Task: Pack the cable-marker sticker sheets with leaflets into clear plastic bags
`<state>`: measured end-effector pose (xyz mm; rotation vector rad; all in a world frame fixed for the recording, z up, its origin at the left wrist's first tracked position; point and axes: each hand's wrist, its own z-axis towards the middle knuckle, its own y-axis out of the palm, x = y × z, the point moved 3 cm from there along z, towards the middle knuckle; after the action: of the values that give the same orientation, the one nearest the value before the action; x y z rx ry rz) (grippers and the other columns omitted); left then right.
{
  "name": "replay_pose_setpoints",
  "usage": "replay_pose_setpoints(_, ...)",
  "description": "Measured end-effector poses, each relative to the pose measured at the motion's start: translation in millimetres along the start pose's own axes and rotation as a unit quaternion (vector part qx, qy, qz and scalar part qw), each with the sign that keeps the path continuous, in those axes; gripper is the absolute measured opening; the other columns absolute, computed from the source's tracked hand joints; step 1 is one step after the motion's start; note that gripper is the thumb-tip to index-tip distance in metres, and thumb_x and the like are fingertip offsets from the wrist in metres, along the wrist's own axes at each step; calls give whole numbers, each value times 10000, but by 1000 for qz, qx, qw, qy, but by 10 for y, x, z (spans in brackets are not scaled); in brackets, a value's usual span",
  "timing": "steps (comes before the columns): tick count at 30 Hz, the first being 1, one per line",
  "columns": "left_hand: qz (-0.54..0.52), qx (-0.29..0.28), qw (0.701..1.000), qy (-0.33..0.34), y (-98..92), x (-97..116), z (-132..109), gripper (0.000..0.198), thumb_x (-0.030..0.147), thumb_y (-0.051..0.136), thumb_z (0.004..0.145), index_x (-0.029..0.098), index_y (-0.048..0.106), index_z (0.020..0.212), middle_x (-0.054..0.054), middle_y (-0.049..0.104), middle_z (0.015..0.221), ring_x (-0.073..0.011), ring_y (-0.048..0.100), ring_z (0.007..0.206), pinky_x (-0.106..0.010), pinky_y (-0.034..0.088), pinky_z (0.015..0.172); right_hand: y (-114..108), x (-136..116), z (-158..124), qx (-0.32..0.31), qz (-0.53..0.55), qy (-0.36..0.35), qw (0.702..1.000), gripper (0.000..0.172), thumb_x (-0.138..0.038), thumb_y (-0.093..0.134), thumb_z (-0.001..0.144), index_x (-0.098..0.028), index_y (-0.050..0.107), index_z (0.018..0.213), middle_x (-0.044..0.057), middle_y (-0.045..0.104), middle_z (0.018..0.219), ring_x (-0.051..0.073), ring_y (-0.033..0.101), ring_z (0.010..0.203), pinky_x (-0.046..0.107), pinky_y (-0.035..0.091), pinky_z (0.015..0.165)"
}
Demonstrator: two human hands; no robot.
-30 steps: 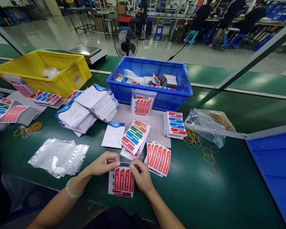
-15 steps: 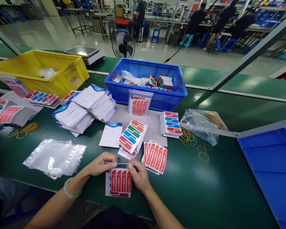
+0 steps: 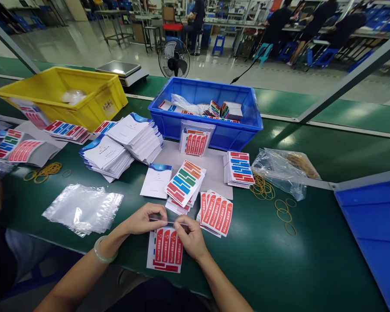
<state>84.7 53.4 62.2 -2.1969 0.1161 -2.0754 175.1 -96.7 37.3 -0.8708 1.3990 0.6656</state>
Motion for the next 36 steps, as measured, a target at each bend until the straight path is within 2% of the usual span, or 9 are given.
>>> replay_pose_setpoints(6,34,9,999,19,3,30,-6,160,252,556,826,115,624,779,-35,603,744,-119,527,686,-227,407,646,0,17,-11,-5,-12,-4,1000,244,-360,517,848,-200,564,670,-7,531,639,151,487,612,262,384,586)
replay_pose_setpoints(13,2,4,1000,6,52,-37,8,163,255,581,809,101,635,817,-61,637,786,-137,562,726,-226,429,662,57,26,6,-22,-6,-7,1000,180,-319,538,843,-188,604,739,11,596,716,155,542,673,255,412,632)
replay_pose_setpoints(19,38,-12,999,8,65,-10,9,148,237,574,807,110,651,802,-50,643,759,-126,553,692,-217,407,640,88,45,-13,-29,-3,-12,1000,206,-315,545,841,-179,599,695,-2,563,652,136,510,615,245,389,595)
replay_pose_setpoints(27,-28,45,998,-43,-124,-17,-37,224,325,558,823,124,580,726,-17,564,711,-105,510,628,-196,385,568,-58,46,7,13,32,-11,999,214,-378,520,859,-205,557,739,-9,541,700,134,517,645,241,421,609)
replay_pose_setpoints(29,-20,55,998,-29,-183,20,-65,231,324,553,829,128,572,708,-13,554,696,-101,493,618,-196,368,561,-53,40,10,-6,50,-7,999,210,-420,540,839,-213,570,817,6,575,778,154,558,700,255,454,631)
replay_pose_setpoints(32,-19,82,996,-1,-268,66,-105,233,320,567,824,129,576,690,-17,553,680,-107,485,625,-207,367,577,29,34,-20,-74,49,36,995,294,-443,588,805,-211,591,985,46,635,930,209,615,851,308,501,730)
replay_pose_setpoints(34,-44,102,994,17,-324,65,-122,243,328,568,824,130,579,684,-22,557,671,-116,496,633,-218,383,596,82,4,-66,-130,16,63,989,289,-424,564,833,-199,613,1007,58,663,961,227,627,909,341,499,808)
replay_pose_setpoints(36,-78,129,988,38,-386,41,-130,253,345,556,831,131,587,700,-23,555,670,-118,500,626,-229,399,607,63,-77,-109,-170,-17,69,983,272,-410,516,869,-185,641,957,58,683,925,221,640,883,338,503,807)
